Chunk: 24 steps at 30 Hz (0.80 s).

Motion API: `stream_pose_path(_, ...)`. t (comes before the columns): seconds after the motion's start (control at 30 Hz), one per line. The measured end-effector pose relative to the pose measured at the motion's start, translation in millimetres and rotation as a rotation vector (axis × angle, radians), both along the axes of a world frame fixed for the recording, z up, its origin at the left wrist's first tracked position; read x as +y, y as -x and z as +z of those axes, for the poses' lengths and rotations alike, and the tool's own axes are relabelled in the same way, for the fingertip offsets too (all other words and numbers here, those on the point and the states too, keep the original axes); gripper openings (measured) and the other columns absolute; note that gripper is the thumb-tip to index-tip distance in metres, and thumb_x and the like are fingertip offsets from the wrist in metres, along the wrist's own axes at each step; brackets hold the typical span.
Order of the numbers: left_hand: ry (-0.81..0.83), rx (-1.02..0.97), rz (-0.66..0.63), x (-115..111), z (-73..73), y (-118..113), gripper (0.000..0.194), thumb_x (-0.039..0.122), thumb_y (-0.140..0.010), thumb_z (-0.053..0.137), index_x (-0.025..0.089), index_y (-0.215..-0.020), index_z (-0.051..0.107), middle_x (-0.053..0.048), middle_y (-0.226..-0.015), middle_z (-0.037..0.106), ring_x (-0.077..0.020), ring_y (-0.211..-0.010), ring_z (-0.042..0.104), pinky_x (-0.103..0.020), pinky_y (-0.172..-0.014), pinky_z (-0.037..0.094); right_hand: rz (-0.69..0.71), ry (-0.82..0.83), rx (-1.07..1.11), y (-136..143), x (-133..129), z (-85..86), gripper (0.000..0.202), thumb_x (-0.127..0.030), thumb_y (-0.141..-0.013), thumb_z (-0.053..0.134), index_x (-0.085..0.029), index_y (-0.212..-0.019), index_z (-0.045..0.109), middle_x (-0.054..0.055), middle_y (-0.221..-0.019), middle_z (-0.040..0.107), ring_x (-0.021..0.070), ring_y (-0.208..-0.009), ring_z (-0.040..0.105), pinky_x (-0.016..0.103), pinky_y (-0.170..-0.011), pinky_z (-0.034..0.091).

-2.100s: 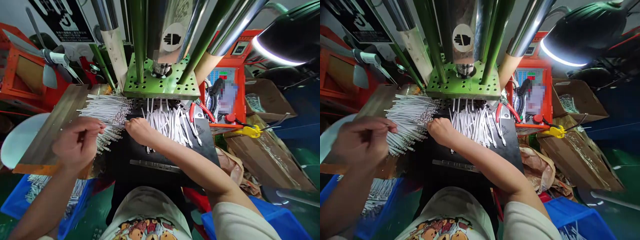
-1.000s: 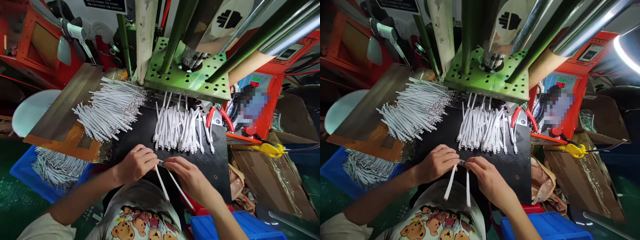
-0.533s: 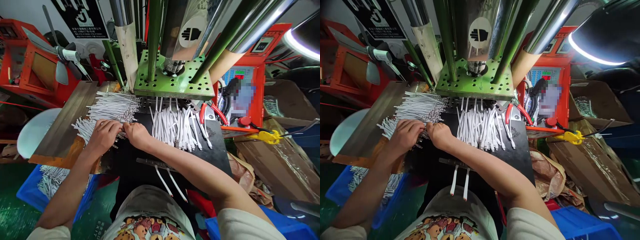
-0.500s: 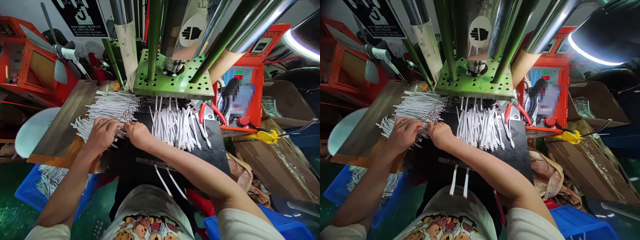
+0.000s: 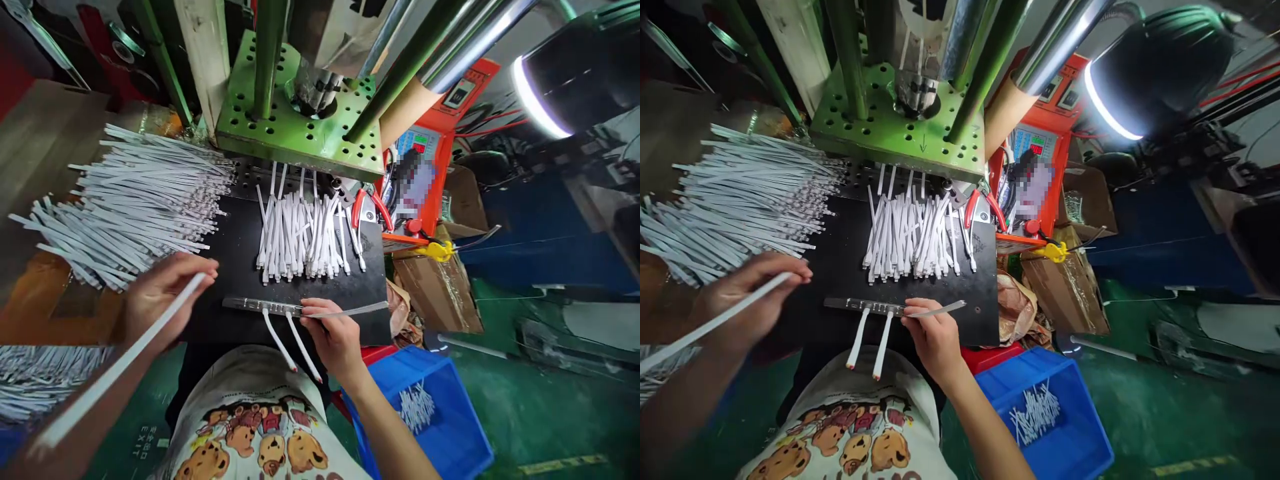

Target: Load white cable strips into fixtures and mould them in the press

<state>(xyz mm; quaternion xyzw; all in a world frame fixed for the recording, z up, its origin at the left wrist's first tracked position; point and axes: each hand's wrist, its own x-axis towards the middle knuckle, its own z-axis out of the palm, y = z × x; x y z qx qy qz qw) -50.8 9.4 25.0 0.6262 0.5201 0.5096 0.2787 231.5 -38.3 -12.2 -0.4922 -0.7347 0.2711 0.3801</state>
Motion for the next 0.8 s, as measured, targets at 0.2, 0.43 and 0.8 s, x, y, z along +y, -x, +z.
stream_pose_path(0.2, -0.127, 0.278, -0.360, -18.0, -32.3, -18.7, 0.019, 0.011, -0.089, 0.066, 0.022, -0.105, 0.069, -0.002, -0.095, 0.074, -0.0162, -0.091, 0.071, -0.029, -0.085, 0.057, 0.089, -0.114, -0.124, 3.4, 1.5, 1.4, 0.015, -0.013, -0.097, 0.056, -0.020, -0.107, 0.065, 0.010, -0.102, 0.071, 0.0214, -0.093, 0.068, 0.038, -0.081, 0.059)
stream_pose_path(0.43, -0.147, 0.405, -0.418, -21.1, -35.4, -16.3, 0.018, 0.008, -0.089, 0.064, 0.019, -0.104, 0.064, -0.005, -0.098, 0.073, -0.0179, -0.095, 0.069, -0.032, -0.086, 0.053, 0.177, -0.132, -0.141, -0.4, 8.3, -1.5, 0.018, -0.009, -0.096, 0.054, -0.019, -0.109, 0.062, 0.012, -0.105, 0.070, 0.0233, -0.097, 0.066, 0.040, -0.084, 0.057)
stream_pose_path(0.8, -0.288, 0.653, -0.506, -14.3, -20.4, -20.5, 0.014, 0.010, -0.093, 0.052, 0.015, -0.100, 0.063, -0.008, -0.093, 0.072, -0.0201, -0.090, 0.069, -0.035, -0.081, 0.054, 0.517, 0.065, -0.296, -20.2, 49.1, 34.0, 0.021, -0.008, -0.094, 0.054, -0.021, -0.108, 0.064, 0.007, -0.101, 0.070, 0.0184, -0.087, 0.067, 0.030, -0.078, 0.057)
